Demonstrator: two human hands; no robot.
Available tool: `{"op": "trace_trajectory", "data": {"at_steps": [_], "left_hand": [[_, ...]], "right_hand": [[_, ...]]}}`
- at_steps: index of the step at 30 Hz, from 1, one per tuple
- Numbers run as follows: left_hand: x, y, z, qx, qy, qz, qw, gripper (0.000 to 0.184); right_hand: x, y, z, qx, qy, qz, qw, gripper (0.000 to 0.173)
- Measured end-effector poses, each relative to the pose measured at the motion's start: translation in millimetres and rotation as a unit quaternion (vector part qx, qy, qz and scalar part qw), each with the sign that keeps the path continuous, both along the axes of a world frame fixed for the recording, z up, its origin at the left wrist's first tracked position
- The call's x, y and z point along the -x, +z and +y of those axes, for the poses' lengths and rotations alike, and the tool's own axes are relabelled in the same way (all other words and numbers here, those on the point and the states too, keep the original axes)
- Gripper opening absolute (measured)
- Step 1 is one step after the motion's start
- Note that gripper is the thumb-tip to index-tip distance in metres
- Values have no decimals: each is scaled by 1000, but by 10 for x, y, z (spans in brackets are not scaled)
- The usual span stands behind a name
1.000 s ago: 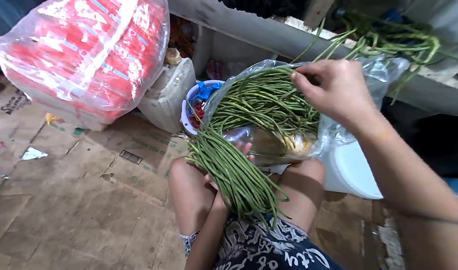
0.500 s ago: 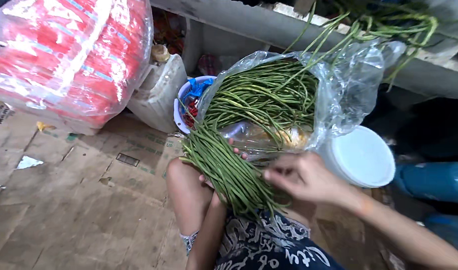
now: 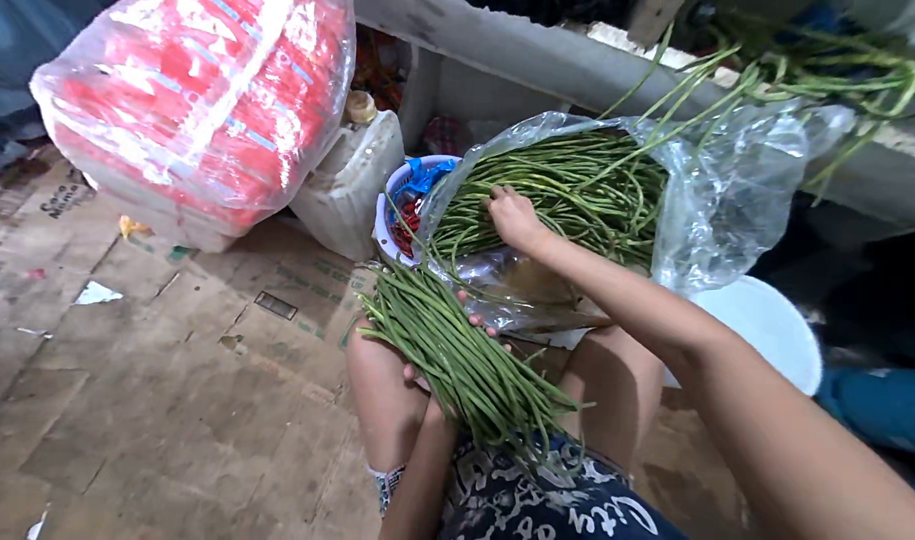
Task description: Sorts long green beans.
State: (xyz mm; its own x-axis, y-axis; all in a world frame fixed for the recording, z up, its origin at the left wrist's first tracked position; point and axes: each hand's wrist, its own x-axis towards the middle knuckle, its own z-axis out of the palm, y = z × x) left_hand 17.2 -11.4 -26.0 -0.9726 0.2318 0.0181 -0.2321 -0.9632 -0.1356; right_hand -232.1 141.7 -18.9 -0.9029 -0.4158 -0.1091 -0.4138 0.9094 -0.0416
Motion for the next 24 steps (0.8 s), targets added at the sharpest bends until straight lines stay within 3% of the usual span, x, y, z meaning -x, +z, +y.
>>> {"op": "trace_trajectory", "data": {"at_steps": [4, 7, 9, 13, 15, 18, 21, 24], "left_hand": [[-12, -19, -27, -6, -2, 34, 999, 107], [-37, -119, -40, -7, -5, 68, 998, 111], [-30, -114, -70, -12, -14, 69, 997, 109], [-23, 13, -86, -11, -2, 41, 999, 106], [-21, 33, -82, -14, 4, 26, 1000, 107], [1, -8, -45, -17, 7, 31, 999, 109], [27, -22, -23, -17, 0, 37, 999, 108], [38, -24, 9, -11, 4, 39, 999, 109]], "right_hand": [[158, -75, -50, -50, 36, 31, 998, 23], [246, -59, -82, -69, 58, 4, 996, 22], [332, 70, -45, -58, 32, -42, 997, 30], [620, 522, 105, 65, -4, -141, 988, 38], [628, 688, 117, 120, 5, -138, 983, 38], [393, 666, 43, 37, 4, -110, 993, 40], [52, 373, -83, -53, -42, -138, 988, 45], [-102, 67, -88, -119, -14, -109, 987, 37]]}}
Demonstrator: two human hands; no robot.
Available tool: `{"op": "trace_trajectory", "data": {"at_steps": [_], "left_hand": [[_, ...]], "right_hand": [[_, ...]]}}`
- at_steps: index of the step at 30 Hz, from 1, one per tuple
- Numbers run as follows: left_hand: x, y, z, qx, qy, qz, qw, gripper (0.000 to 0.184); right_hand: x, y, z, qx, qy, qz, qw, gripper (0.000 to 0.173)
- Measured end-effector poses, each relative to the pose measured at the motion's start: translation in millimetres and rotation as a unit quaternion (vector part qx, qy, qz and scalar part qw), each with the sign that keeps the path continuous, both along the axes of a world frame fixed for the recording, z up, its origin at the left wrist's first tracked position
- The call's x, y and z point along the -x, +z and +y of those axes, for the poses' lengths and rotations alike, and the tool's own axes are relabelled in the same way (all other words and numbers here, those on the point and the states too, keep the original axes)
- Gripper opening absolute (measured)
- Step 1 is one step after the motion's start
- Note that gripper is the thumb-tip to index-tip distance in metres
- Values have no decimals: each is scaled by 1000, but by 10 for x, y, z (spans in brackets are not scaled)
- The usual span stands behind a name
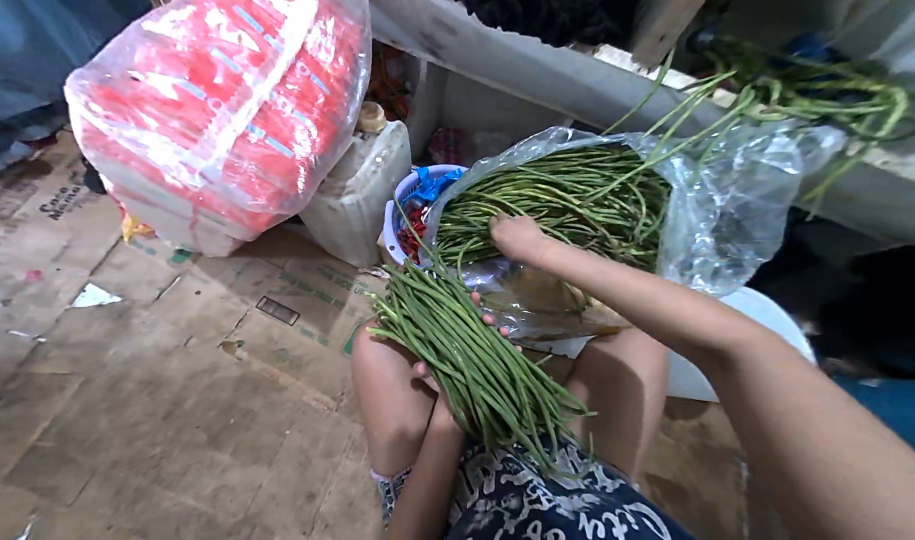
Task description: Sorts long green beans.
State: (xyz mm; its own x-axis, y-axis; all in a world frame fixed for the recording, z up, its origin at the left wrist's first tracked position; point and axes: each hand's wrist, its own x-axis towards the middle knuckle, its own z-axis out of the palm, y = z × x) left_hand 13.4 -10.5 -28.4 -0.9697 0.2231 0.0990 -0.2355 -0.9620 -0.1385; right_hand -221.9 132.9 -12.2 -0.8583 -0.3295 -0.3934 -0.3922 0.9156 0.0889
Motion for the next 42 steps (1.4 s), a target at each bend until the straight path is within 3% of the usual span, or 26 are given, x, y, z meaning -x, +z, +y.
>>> {"op": "trace_trajectory", "data": {"at_steps": [2, 5, 9, 10, 12, 13, 15, 16, 18, 19, 21, 22, 25, 29, 31, 33, 35, 39, 42], "left_hand": [[4, 38, -23, 0, 12, -25, 1000, 108], [-18, 84, -93, 14, 28, -39, 999, 101], [90, 56, -10, 75, 37, -24, 996, 114], [67, 141, -3, 90, 59, -53, 993, 102], [-23, 520, -42, 209, 157, -189, 946, 46], [-35, 633, -65, 256, 192, -222, 921, 35], [-28, 623, -43, 272, 191, -196, 923, 32], [16, 624, -8, 258, 154, -157, 941, 37], [123, 624, 34, 171, 19, -117, 978, 67], [155, 684, 52, 155, -18, -133, 979, 74], [153, 902, 90, 216, -7, -189, 958, 66], [126, 868, 126, 224, 4, -189, 956, 67], [115, 125, 116, 78, -92, -52, 991, 100], [128, 159, 76, 49, -115, -61, 990, 87], [122, 186, 69, 44, -109, -61, 991, 84], [123, 273, 70, 69, -99, -93, 988, 82], [141, 343, 79, 82, -89, -119, 985, 87], [181, 282, 80, 77, -88, -121, 986, 92], [206, 203, 60, 92, -91, -94, 987, 96]], "right_hand": [[21, 76, 59, 31, 6, 9, 999, 37], [-22, 639, 159, 147, -58, -58, 986, 43], [-686, 1295, 162, 245, -91, -63, 963, 41], [-968, 1334, 142, 268, -86, -47, 958, 38], [-1460, 1317, 102, 281, -72, -80, 954, 38], [-1658, 1255, 88, 274, -56, -100, 955, 45], [-1991, 1073, 64, 227, -12, -33, 973, 52], [-2112, 959, 75, 201, 20, 55, 978, 50], [-2230, 855, 134, 156, 66, 179, 969, 47], [-2229, 902, 171, 153, 78, 191, 966, 47], [-2073, 1095, 276, 214, 87, 172, 958, 45], [-1897, 1195, 348, 254, 76, 162, 950, 42], [-996, 1230, 716, 239, 5, 156, 958, 36], [325, 923, 1252, 222, -55, 127, 965, 27], [634, 738, 1320, 190, -36, 109, 975, 34], [579, 551, 1172, 125, 2, 112, 986, 46], [294, 338, 980, 93, 44, 146, 984, 36], [-269, 133, 942, 74, 136, 216, 964, 47], [-537, 50, 1028, 54, 190, 196, 960, 49]]}}
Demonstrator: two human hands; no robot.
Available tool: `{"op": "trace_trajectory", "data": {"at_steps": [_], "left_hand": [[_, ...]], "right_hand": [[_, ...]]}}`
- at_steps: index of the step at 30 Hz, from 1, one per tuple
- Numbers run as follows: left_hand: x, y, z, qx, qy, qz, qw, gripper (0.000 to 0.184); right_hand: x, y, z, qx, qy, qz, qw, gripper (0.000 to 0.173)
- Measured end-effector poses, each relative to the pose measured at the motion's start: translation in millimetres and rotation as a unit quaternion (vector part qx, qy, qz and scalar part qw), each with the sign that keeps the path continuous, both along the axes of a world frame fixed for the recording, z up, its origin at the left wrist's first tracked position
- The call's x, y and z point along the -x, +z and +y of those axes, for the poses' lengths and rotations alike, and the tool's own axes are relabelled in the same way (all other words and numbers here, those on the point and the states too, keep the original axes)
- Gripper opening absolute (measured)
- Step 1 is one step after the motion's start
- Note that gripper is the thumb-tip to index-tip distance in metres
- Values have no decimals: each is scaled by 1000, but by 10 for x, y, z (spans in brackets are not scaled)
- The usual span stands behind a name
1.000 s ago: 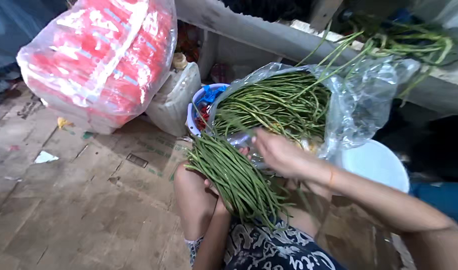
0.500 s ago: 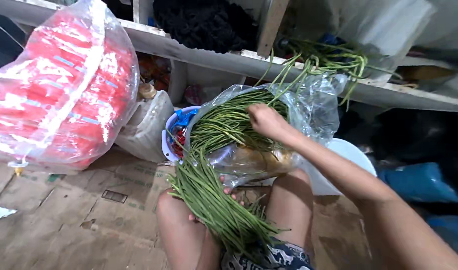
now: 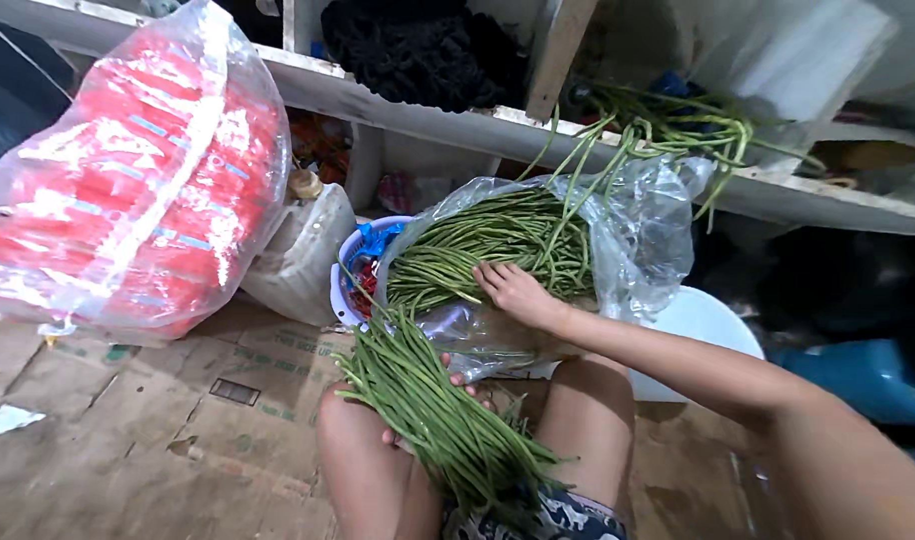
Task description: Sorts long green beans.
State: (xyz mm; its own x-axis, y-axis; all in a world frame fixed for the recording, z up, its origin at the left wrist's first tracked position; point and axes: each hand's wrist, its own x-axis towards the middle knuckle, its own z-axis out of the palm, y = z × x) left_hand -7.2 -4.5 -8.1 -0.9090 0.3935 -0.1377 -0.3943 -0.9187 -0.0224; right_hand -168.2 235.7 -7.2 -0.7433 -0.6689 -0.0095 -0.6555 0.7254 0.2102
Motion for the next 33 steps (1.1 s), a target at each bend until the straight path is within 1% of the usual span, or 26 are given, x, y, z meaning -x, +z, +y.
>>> {"op": "trace_trajectory", "data": {"at_steps": [2, 3, 5, 6, 9, 11, 13, 16, 18, 19, 21, 22, 24, 26, 28, 29, 31, 33], "left_hand": [[23, -66, -22, -11, -13, 22, 1000, 99], [36, -128, -33, -31, -25, 45, 998, 100], [26, -121, -23, -47, -24, 49, 997, 97], [18, -171, -22, -61, -25, 68, 996, 98], [5, -72, -18, -51, -16, 36, 998, 96], [-10, -127, 13, -60, -8, 47, 997, 100], [-9, -157, 14, -68, -10, 53, 996, 98], [-9, -106, 12, -66, -7, 40, 997, 95], [-1, -168, 10, -73, -11, 66, 995, 99], [7, -220, -1, -78, -16, 78, 994, 101], [13, -212, -27, -73, -26, 68, 995, 99], [0, -167, -21, -63, -19, 45, 997, 97], [-40, -96, 2, -42, 0, 5, 999, 102], [-41, -108, -6, -33, -2, -2, 999, 103], [-36, -232, -9, -50, -10, 30, 998, 105], [-46, -231, 16, -47, 0, 26, 999, 107], [-63, -206, 31, -48, 12, 29, 998, 110], [-46, -190, -7, -66, -1, 30, 997, 107]], "right_hand": [[-84, -70, 49, -9, 15, 3, 1000, 49], [-102, -98, 66, -7, 18, 5, 1000, 49], [-130, -128, 81, -5, 29, 7, 1000, 47], [-154, -146, 84, -3, 36, 10, 999, 45], [-240, -150, 82, 11, 39, 18, 999, 44], [-279, -99, 76, 44, 27, 12, 999, 45], [-285, -44, 77, 68, 23, 13, 997, 43], [-236, 38, 74, 90, 18, 31, 995, 39], [-166, 114, 26, 156, -26, 22, 987, 30], [-116, 171, -9, 191, -65, 6, 979, 26], [9, 312, -82, 242, -158, -47, 956, 29], [91, 374, -104, 249, -200, -82, 944, 31], [298, 460, -106, 233, -264, -161, 922, 36], [504, 488, -82, 210, -283, -218, 910, 38], [681, 551, -62, 184, -278, -267, 904, 34], [757, 613, -60, 167, -271, -286, 904, 33], [875, 752, -70, 134, -260, -304, 907, 31], [971, 834, -65, 122, -261, -316, 904, 30]]}}
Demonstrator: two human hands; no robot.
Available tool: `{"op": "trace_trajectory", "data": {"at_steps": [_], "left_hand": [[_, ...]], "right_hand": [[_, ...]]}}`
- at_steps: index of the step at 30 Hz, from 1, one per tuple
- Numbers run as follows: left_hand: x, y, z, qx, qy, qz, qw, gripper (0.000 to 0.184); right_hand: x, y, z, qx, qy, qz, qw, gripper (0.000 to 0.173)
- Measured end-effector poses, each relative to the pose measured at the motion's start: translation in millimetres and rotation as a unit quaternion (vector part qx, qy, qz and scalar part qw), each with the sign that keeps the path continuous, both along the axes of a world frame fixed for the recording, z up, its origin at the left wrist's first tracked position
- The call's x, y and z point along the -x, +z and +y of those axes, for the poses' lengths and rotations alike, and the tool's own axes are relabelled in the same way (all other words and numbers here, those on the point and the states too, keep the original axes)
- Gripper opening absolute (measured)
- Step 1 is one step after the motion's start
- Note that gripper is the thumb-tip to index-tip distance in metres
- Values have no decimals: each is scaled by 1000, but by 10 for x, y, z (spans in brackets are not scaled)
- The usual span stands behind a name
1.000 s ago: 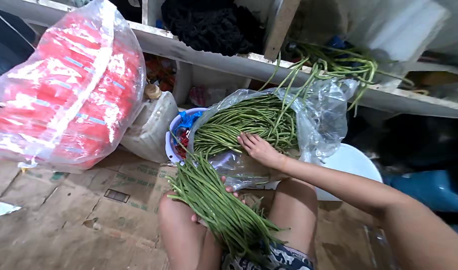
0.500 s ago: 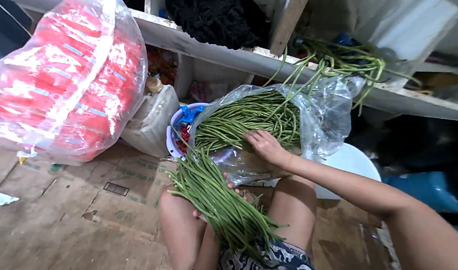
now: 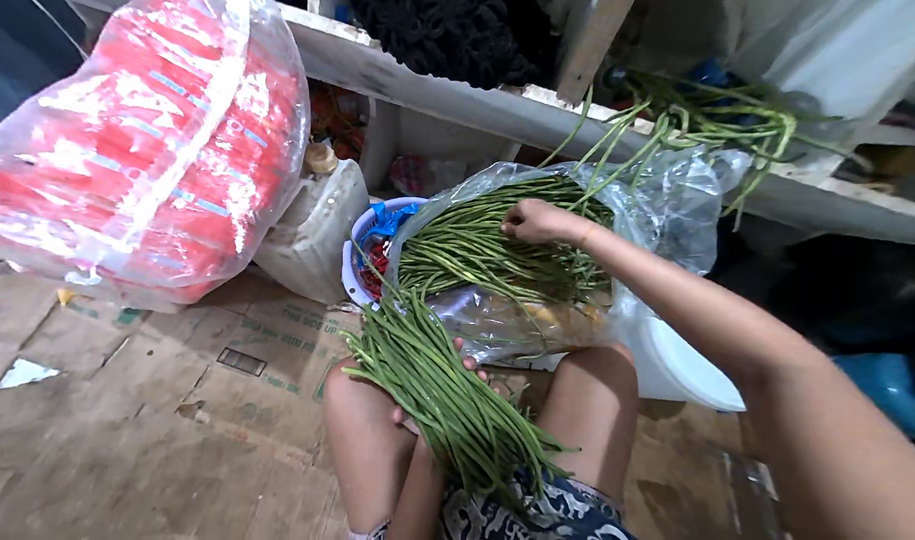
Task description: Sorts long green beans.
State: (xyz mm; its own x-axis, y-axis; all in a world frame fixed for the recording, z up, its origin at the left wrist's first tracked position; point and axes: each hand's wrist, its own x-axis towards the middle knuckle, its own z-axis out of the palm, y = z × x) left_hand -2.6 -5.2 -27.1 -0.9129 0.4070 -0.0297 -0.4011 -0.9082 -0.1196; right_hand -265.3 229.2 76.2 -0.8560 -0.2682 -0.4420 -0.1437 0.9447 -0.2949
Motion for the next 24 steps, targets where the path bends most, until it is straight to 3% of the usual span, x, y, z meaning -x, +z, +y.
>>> {"op": "trace_trajectory", "data": {"at_steps": [4, 7, 11, 14, 18, 22, 24], "left_hand": [[-3, -222, 48, -34, -3, 69, 997, 109], [-5, -124, 67, -9, 11, 42, 999, 109], [2, -234, 88, -41, 5, 85, 996, 110], [-19, -110, 89, -30, 16, 54, 998, 106], [-57, -29, 57, -32, 24, 34, 999, 108], [-56, -26, 66, -23, 32, 56, 998, 107], [-55, -71, 66, -23, 29, 72, 997, 108]], "right_hand": [[120, 14, 67, 27, -31, -36, 998, 29], [165, 21, 70, 45, -41, -23, 998, 31], [172, 54, 27, 13, -28, -33, 999, 53], [200, 10, 5, -43, 0, -57, 997, 70], [254, 2, 14, -69, 31, -55, 996, 55], [284, 56, -47, -35, -32, -82, 996, 42], [327, 40, -66, -12, -67, -105, 992, 44]]}}
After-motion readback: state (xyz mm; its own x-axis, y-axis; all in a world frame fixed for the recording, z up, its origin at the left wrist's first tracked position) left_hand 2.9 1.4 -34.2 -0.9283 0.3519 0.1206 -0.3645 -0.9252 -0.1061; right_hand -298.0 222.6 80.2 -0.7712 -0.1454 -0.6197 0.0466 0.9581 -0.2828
